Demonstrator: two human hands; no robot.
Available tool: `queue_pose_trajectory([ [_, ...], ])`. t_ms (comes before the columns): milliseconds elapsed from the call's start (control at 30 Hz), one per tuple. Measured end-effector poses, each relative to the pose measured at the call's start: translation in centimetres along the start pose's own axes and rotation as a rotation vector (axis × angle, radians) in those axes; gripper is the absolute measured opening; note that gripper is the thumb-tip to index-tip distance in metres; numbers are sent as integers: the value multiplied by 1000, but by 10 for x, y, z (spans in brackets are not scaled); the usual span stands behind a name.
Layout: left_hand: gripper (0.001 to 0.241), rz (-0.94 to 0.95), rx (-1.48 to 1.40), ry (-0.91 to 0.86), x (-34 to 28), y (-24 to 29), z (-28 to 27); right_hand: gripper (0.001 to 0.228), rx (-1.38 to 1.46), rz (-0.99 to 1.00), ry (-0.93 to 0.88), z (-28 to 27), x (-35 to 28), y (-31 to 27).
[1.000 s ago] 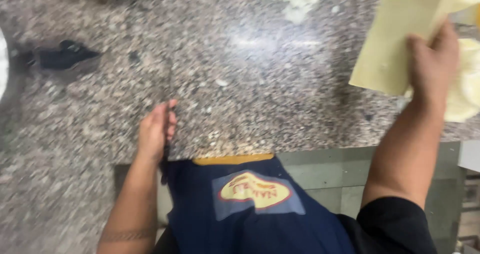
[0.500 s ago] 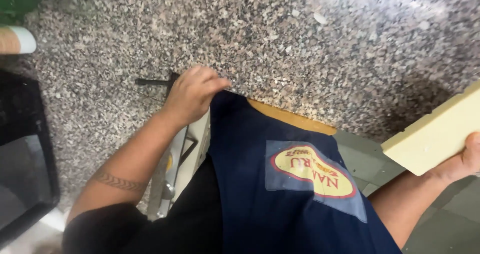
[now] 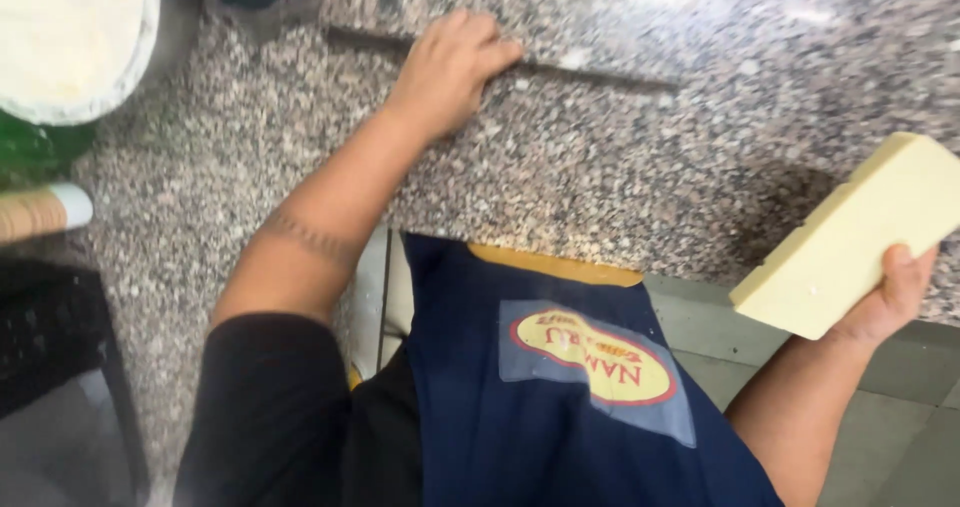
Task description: The person holds a block of white chocolate on the granite counter and repeatedly drags a long knife across its surface to shave off curls, letting the shavings accumulate in a pile on the counter. They reposition and turn the block between passes and continue shaving more curls.
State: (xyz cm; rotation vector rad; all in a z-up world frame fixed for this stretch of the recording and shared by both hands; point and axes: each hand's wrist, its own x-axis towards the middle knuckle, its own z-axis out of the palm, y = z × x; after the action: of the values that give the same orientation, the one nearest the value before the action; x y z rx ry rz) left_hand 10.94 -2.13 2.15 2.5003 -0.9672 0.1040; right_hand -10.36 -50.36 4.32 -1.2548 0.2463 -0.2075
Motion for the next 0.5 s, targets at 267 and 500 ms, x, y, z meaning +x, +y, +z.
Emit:
queue_pose_trajectory([
  [267,39,39,32,173,128,-17,38,62,198,9,59,-27,-8,17],
  [500,37,225,-161,-150,124,130,75,68,257,26,143,-34,-9,23],
])
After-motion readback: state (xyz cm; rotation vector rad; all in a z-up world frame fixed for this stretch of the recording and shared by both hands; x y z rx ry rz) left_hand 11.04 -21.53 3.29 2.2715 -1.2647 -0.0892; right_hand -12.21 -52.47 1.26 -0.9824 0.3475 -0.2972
